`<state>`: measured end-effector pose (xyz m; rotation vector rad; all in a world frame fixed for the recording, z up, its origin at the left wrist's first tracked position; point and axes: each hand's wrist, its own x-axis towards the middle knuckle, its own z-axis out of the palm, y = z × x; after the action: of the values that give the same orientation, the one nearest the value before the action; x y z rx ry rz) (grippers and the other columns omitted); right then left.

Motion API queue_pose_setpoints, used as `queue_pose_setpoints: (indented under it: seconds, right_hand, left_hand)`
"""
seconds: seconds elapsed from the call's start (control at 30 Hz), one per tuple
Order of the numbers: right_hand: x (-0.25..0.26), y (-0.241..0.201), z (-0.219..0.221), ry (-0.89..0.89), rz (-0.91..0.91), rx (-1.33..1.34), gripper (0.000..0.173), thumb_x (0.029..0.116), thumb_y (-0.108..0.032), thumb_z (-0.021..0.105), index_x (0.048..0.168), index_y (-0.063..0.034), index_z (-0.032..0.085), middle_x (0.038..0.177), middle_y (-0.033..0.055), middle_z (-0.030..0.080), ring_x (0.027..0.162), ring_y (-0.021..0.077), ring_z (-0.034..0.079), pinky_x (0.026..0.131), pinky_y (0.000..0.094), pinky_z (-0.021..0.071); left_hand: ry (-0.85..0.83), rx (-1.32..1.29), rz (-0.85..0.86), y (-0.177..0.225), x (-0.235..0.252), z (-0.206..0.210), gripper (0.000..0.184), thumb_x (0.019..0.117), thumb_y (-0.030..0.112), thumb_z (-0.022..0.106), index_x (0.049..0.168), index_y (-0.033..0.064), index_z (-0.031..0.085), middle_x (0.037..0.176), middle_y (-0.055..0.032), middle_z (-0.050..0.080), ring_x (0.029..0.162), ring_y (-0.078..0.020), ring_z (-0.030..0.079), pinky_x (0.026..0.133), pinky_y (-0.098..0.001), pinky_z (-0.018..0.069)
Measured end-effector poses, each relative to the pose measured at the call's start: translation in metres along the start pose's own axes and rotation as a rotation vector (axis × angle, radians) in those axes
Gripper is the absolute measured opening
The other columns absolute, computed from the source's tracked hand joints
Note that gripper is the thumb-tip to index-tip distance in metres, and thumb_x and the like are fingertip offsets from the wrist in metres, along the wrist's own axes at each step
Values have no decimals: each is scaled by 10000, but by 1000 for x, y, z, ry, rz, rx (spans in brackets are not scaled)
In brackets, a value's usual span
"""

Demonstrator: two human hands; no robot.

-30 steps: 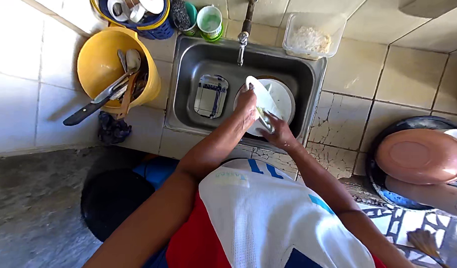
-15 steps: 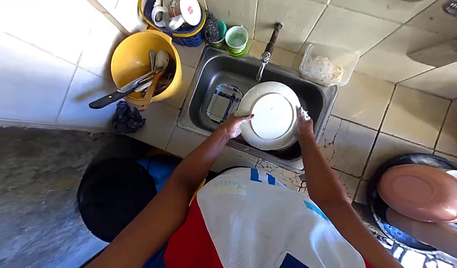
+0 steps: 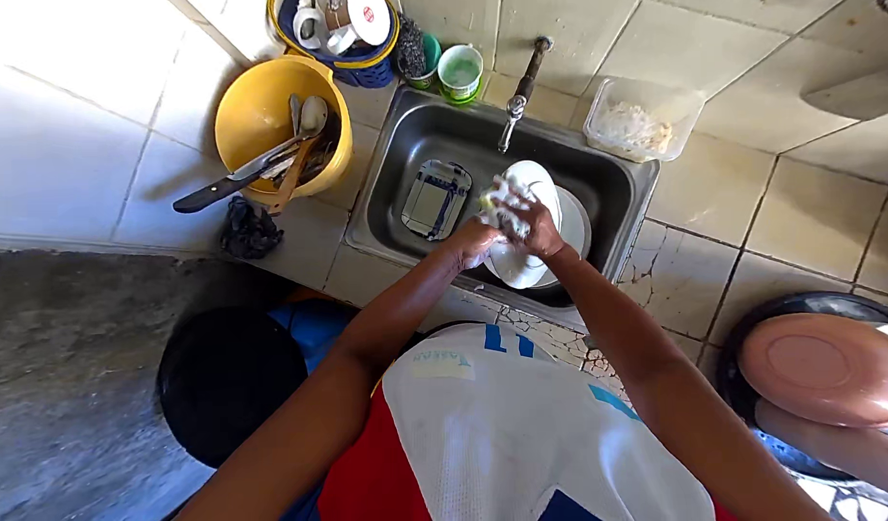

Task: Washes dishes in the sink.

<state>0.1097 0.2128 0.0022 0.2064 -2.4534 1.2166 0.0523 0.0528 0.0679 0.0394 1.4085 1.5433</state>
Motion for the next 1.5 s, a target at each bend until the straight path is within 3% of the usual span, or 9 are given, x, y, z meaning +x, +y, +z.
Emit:
queue_pose_setpoints:
  seconds: [0.13,0.33,0.5,0.6,0.77,0.97,1.17,1.33,1.5]
  right_hand:
    - [2,47,-21,172,598,23,437,1082,-182,437,1433,53,546,1522,237,508,1475,334,428,1251,449,312]
    - [-72,17,7,249,1133,-67,472,1103,-277,417,1447,24,531,1453,282,550,1384,420,511,1163,583,379]
    - [-82,-73,26,167,784,-70,447,1028,-122,539,1423,85,526,1496,288,508,1367,441,524,1134,576,428]
    - [-42,-66,15,64,590,-20,464,1006,-115,558,1430,74,541,1524,281,486,1428,430,471,1191,537,386]
    - [-22,8,-7,-63,797,-52,523,1086,-249,418,1537,16,424,1627,245,352,1531,392,314,1249,534,286]
    - [-107,-5,1,210,1099,-28,472,1080,-219,455,1444,78,505,1463,321,519,1395,448,487,1167,601,366]
    - [-43,-47,9,143,675,-60,471,1025,-172,529,1431,69,539,1531,268,485,1471,406,419,1221,519,345]
    - [13,-57,5,-144,495,-170,562,948,-221,629,1463,-12,546,1570,263,432,1464,425,414,1180,556,389]
    - [-67,-66,16,-129,144,-260,394,976,-151,585,1326,12,661,1465,254,563,1363,429,547,1097,551,491]
  left_hand:
    - [-8,11,35,-7,0,6,561,897,-107,595,1418,27,438,1236,-117,612,1082,-172,627,928,-362,550]
    - [318,-271,-95,-25,10,10,425,1015,115,617,1404,12,482,1267,-159,629,1119,-225,641,948,-418,555]
    - [322,-280,-136,-16,15,17,616,1076,529,408,1480,66,457,1459,-147,544,1324,-254,548,1070,-488,494]
    - [288,-259,-127,-11,15,25,561,1089,492,392,1441,66,486,1350,-141,605,1210,-236,611,997,-455,534]
    - [341,-205,-90,-15,20,34,540,1092,436,441,1479,61,463,1432,-153,565,1302,-243,567,1066,-471,500]
    - [345,-239,-43,-17,26,35,533,1107,415,405,1526,86,403,1469,-148,529,1323,-243,543,1078,-461,485]
    - [311,-278,-105,-12,21,40,510,1102,447,390,1460,94,475,1385,-131,591,1250,-246,596,1015,-477,526]
    - [157,-352,-41,-3,21,33,703,1038,683,140,1412,201,490,1239,-53,647,1117,-195,629,914,-456,554]
    - [277,-154,-262,11,25,18,512,989,468,614,1373,135,551,1206,-91,661,1088,-211,650,900,-449,564]
